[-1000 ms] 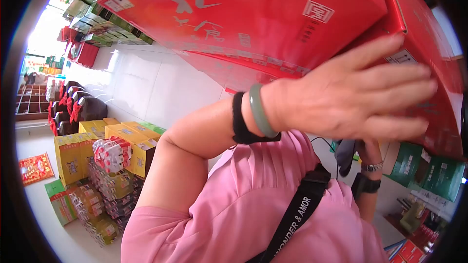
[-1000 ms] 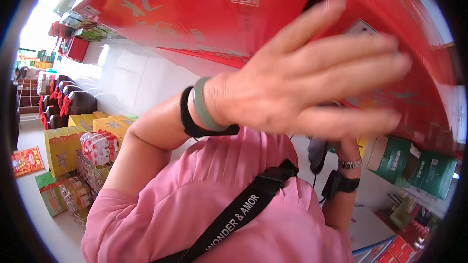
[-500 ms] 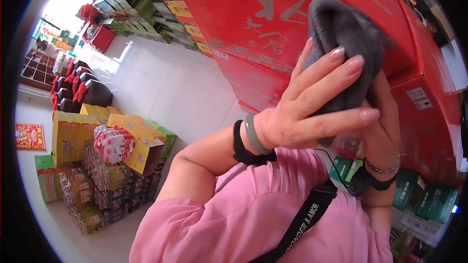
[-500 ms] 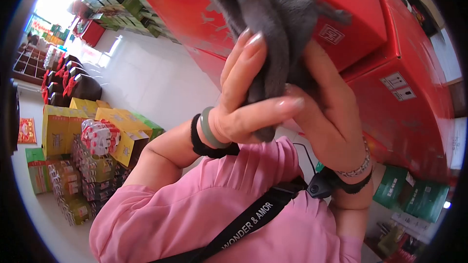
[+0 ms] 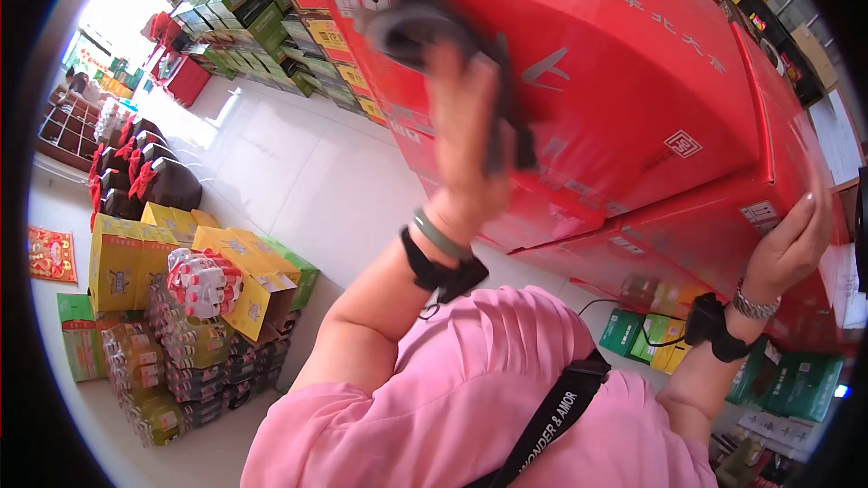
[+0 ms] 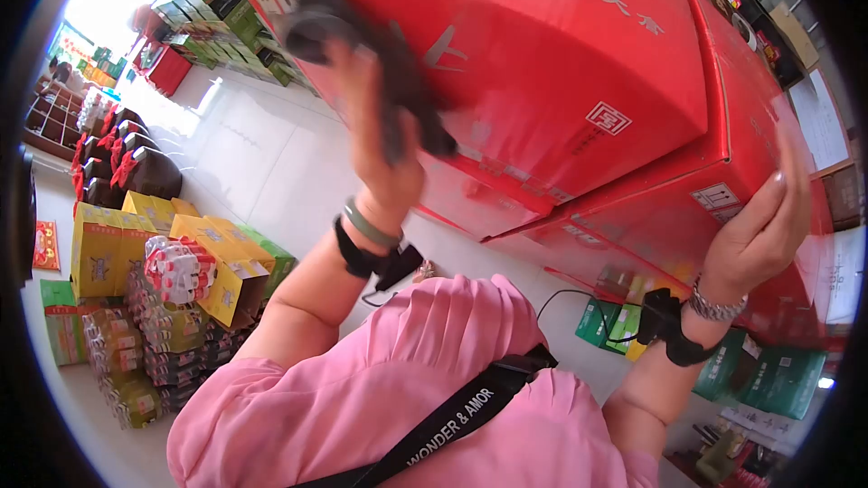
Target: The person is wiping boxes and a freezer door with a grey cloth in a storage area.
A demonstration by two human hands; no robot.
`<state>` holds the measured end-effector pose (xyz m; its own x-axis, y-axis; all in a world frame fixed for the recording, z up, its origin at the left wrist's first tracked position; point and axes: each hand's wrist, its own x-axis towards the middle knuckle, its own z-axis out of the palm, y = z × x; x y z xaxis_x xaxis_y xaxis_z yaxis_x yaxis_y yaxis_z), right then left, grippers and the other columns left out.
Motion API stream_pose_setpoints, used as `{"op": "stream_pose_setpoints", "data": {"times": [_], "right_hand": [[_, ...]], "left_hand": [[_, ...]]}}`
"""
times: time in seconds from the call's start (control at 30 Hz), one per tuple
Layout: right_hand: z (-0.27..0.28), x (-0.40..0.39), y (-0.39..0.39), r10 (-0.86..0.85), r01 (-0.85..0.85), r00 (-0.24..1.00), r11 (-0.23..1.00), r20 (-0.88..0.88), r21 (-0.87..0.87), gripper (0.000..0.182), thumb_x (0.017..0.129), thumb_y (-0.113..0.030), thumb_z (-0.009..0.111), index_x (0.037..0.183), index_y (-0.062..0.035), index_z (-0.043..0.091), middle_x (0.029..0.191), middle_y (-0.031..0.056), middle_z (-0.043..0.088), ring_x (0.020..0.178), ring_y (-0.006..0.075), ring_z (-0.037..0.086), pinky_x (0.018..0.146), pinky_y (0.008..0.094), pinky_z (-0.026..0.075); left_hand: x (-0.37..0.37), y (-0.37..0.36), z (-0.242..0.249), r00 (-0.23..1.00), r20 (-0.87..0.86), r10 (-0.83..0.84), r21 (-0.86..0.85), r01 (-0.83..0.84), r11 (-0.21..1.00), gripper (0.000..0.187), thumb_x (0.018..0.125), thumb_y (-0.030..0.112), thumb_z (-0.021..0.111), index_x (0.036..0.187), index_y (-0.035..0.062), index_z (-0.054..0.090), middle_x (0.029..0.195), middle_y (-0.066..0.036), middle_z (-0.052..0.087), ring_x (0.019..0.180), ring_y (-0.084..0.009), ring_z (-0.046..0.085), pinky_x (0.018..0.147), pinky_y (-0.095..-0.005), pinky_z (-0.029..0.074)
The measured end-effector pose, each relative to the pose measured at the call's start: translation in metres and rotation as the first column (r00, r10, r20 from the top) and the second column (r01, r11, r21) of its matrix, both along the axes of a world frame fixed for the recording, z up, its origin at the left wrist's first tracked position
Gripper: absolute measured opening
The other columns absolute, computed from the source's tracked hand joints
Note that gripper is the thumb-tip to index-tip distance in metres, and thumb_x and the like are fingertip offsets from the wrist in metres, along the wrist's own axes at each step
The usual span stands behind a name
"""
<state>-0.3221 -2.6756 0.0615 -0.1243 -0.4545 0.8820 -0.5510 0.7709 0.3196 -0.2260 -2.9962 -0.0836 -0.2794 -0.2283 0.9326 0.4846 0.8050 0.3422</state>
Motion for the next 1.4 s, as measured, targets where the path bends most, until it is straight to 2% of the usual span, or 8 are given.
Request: {"op": "stream_pose_setpoints", "data": {"times": [0.1, 0.3, 0.53, 0.77, 0.9, 1.03, 1.23, 1.4], "right_hand": [[-0.013, -0.005, 0.007, -0.058, 0.059, 0.997, 0.998, 0.053, -0.017, 0.037, 0.107, -0.01, 0.036, 0.114, 0.0003, 0.071, 0.114, 0.0099, 0.074, 0.097, 0.0254, 0.07, 0.084, 0.0355, 0.049], [-0.01, 0.0, 0.004, 0.055, -0.053, 0.995, 0.998, 0.079, -0.03, 0.039, 0.107, -0.01, 0.034, 0.114, 0.0001, 0.071, 0.113, 0.0097, 0.074, 0.097, 0.0258, 0.07, 0.083, 0.0362, 0.049], [-0.011, 0.0, 0.007, 0.03, -0.029, 0.994, 0.999, 0.107, -0.019, 0.04, 0.106, -0.01, 0.033, 0.113, 0.0031, 0.07, 0.113, 0.0138, 0.074, 0.099, 0.0283, 0.071, 0.085, 0.0373, 0.052], [-0.01, -0.009, 0.003, 0.136, -0.136, 0.99, 0.991, 0.04, 0.001, 0.041, 0.104, -0.008, 0.032, 0.108, 0.0084, 0.069, 0.105, 0.0198, 0.074, 0.091, 0.0327, 0.073, 0.079, 0.0402, 0.055], [-0.01, -0.006, 0.001, 0.129, -0.129, 0.991, 0.992, 0.047, -0.003, 0.04, 0.104, -0.008, 0.032, 0.108, 0.0094, 0.068, 0.105, 0.0209, 0.073, 0.091, 0.034, 0.072, 0.079, 0.0406, 0.056], [-0.009, -0.004, 0.001, 0.128, -0.13, 0.99, 0.991, 0.065, 0.017, 0.04, 0.104, -0.008, 0.033, 0.11, 0.0088, 0.068, 0.109, 0.0207, 0.073, 0.094, 0.034, 0.072, 0.081, 0.0404, 0.055], [-0.009, 0.001, 0.004, 0.092, -0.097, 0.992, 0.994, 0.09, 0.047, 0.039, 0.104, -0.009, 0.033, 0.113, 0.0075, 0.067, 0.113, 0.0193, 0.072, 0.098, 0.0332, 0.071, 0.084, 0.0403, 0.054], [-0.011, 0.002, 0.002, 0.067, -0.07, 0.995, 0.997, 0.077, 0.033, 0.04, 0.104, -0.008, 0.032, 0.112, 0.0082, 0.067, 0.112, 0.0199, 0.072, 0.097, 0.0334, 0.072, 0.082, 0.0397, 0.054]], "left_hand": [[-0.001, 0.055, -0.025, 0.902, 0.337, -0.27, -0.296, 0.374, 0.879, 0.059, 0.086, 0.015, 0.057, 0.145, 0.0122, 0.051, 0.152, -0.018, 0.044, 0.142, -0.0368, 0.041, 0.118, -0.0522, 0.026], [-0.025, 0.063, -0.003, 0.999, 0.024, -0.048, -0.559, 0.053, 0.827, 0.053, 0.079, 0.019, 0.064, 0.132, 0.019, 0.066, 0.137, -0.004, 0.06, 0.124, -0.0216, 0.054, 0.117, -0.0524, 0.026], [-0.015, -0.019, -0.01, 0.97, -0.057, 0.235, -0.076, -0.238, 0.968, 0.051, 0.084, 0.012, 0.056, 0.134, 0.0049, 0.06, 0.151, -0.025, 0.043, 0.142, -0.0413, 0.038, 0.12, -0.0523, 0.02], [-0.021, -0.022, -0.056, 0.967, -0.146, 0.208, 0.714, -0.043, 0.699, 0.056, 0.103, 0.018, 0.046, 0.155, 0.0031, 0.029, 0.16, -0.015, 0.03, 0.146, -0.028, 0.032, 0.121, -0.0412, 0.023], [-0.014, 0.047, -0.073, 0.946, 0.149, 0.287, 0.573, -0.319, 0.755, 0.062, 0.095, 0.01, 0.051, 0.154, 0.0007, 0.033, 0.16, -0.023, 0.029, 0.146, -0.0378, 0.031, 0.12, -0.0476, 0.02], [-0.013, 0.103, -0.092, 0.989, 0.125, 0.083, 0.134, -0.1, 0.986, 0.059, 0.083, 0.014, 0.07, 0.137, 0.0031, 0.052, 0.143, -0.022, 0.046, 0.135, -0.0426, 0.042, 0.114, -0.0576, 0.026], [-0.015, 0.056, -0.096, 0.986, 0.145, 0.077, -0.368, -0.019, 0.93, 0.046, 0.069, 0.024, 0.079, 0.113, 0.0193, 0.069, 0.121, -0.006, 0.063, 0.112, -0.0284, 0.059, 0.102, -0.0544, 0.039], [-0.007, -0.01, -0.116, 0.896, 0.134, 0.423, 0.101, -0.437, 0.894, 0.07, 0.082, 0.013, 0.064, 0.147, -0.0017, 0.042, 0.152, -0.033, 0.037, 0.146, -0.0504, 0.027, 0.119, -0.0575, 0.02]]}}
